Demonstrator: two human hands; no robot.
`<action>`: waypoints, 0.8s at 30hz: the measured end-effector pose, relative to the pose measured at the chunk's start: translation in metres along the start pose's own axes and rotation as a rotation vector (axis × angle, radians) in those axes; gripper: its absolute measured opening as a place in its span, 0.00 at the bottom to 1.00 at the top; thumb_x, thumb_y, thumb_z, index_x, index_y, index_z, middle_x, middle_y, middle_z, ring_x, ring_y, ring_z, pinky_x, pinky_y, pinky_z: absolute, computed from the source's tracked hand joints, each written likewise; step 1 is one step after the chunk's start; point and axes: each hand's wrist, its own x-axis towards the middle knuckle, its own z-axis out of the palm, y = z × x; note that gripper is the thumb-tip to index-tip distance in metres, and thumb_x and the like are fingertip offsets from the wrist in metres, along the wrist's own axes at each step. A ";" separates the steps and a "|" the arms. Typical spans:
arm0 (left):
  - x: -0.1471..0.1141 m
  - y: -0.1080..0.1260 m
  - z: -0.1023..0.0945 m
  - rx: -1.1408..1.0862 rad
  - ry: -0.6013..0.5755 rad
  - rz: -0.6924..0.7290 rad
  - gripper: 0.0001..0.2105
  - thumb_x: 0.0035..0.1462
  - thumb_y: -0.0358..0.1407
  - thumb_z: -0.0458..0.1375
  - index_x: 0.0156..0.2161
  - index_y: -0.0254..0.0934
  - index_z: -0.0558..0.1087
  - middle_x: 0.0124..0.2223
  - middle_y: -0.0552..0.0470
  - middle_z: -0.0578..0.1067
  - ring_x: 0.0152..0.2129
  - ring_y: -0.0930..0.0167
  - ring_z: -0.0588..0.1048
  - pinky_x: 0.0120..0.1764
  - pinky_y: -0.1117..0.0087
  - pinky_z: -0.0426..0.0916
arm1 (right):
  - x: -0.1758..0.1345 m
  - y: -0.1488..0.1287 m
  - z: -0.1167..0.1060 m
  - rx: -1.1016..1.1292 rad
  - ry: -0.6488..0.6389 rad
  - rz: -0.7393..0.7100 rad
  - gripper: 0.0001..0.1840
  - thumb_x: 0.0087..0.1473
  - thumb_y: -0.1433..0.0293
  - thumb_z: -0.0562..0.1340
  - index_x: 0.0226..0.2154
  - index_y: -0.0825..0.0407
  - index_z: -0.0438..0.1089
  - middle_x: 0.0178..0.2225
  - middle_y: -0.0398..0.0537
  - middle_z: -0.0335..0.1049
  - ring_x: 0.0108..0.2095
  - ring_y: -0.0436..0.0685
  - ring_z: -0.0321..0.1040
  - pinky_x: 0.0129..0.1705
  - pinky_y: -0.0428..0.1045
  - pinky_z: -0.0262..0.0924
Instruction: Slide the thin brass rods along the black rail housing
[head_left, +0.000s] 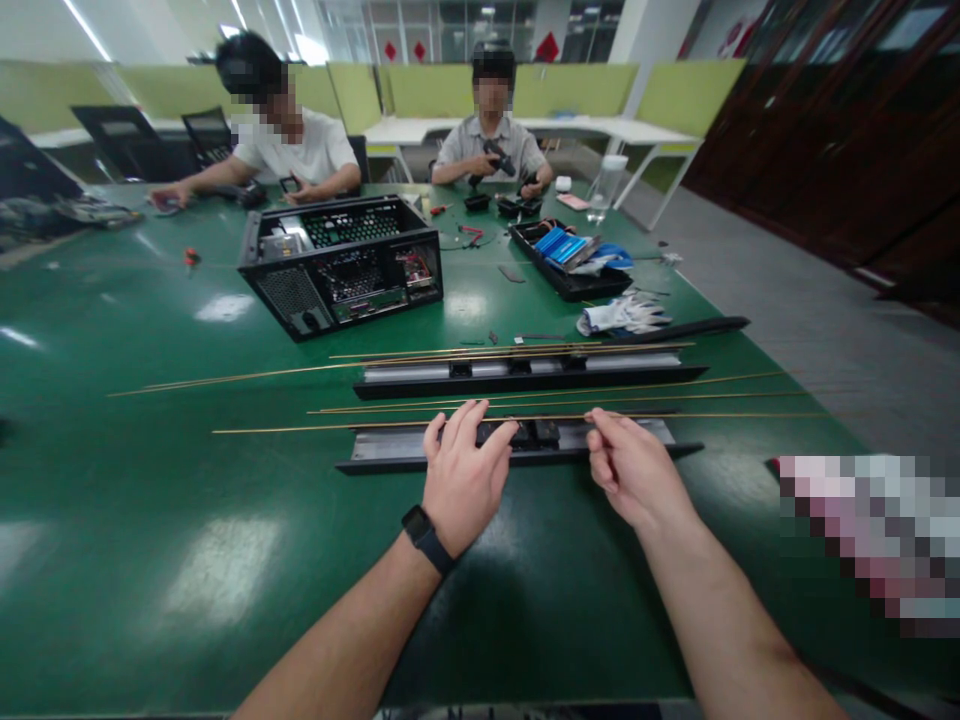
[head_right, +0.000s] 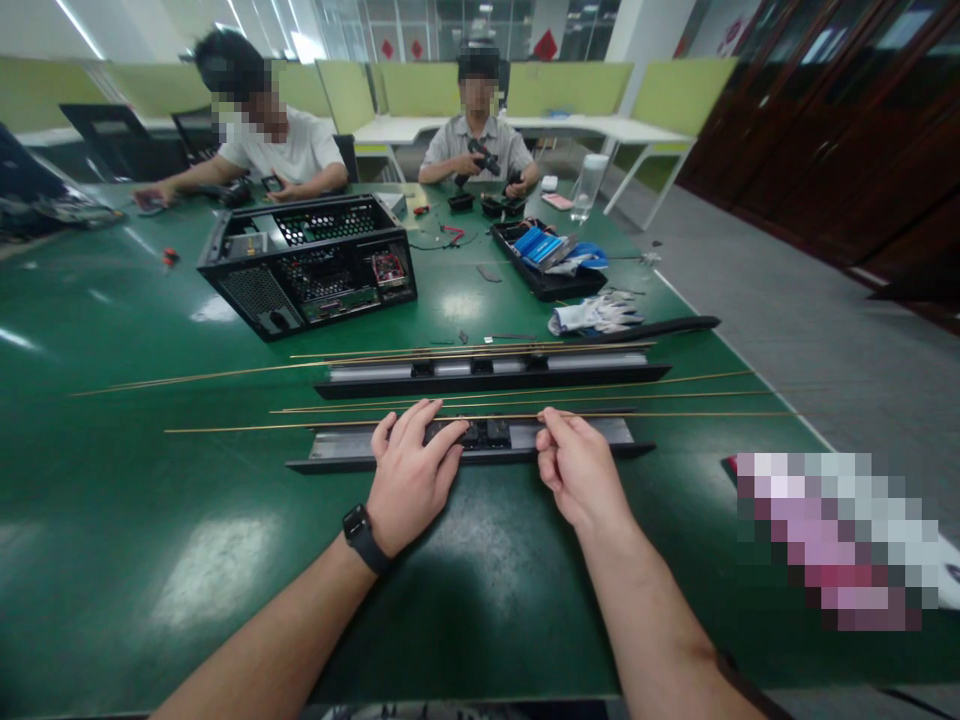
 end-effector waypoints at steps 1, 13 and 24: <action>0.000 0.000 0.000 0.000 0.005 -0.001 0.15 0.64 0.35 0.54 0.53 0.51 0.73 0.62 0.47 0.68 0.63 0.61 0.62 0.63 0.49 0.48 | 0.000 0.000 0.000 -0.002 -0.002 0.001 0.15 0.48 0.62 0.71 0.32 0.53 0.69 0.18 0.38 0.65 0.09 0.43 0.51 0.06 0.39 0.39; 0.001 0.000 0.000 0.006 -0.020 -0.011 0.14 0.65 0.35 0.53 0.53 0.52 0.73 0.63 0.47 0.68 0.63 0.62 0.62 0.63 0.48 0.47 | -0.001 0.000 0.000 -0.052 -0.018 0.008 0.16 0.48 0.62 0.71 0.36 0.55 0.73 0.19 0.40 0.66 0.09 0.43 0.51 0.07 0.40 0.38; 0.001 0.000 0.001 0.003 -0.028 -0.019 0.14 0.65 0.35 0.54 0.53 0.52 0.73 0.63 0.47 0.68 0.63 0.62 0.62 0.63 0.48 0.47 | -0.001 0.003 -0.003 -0.052 -0.028 0.022 0.15 0.48 0.61 0.71 0.33 0.54 0.71 0.19 0.38 0.65 0.08 0.43 0.50 0.07 0.39 0.38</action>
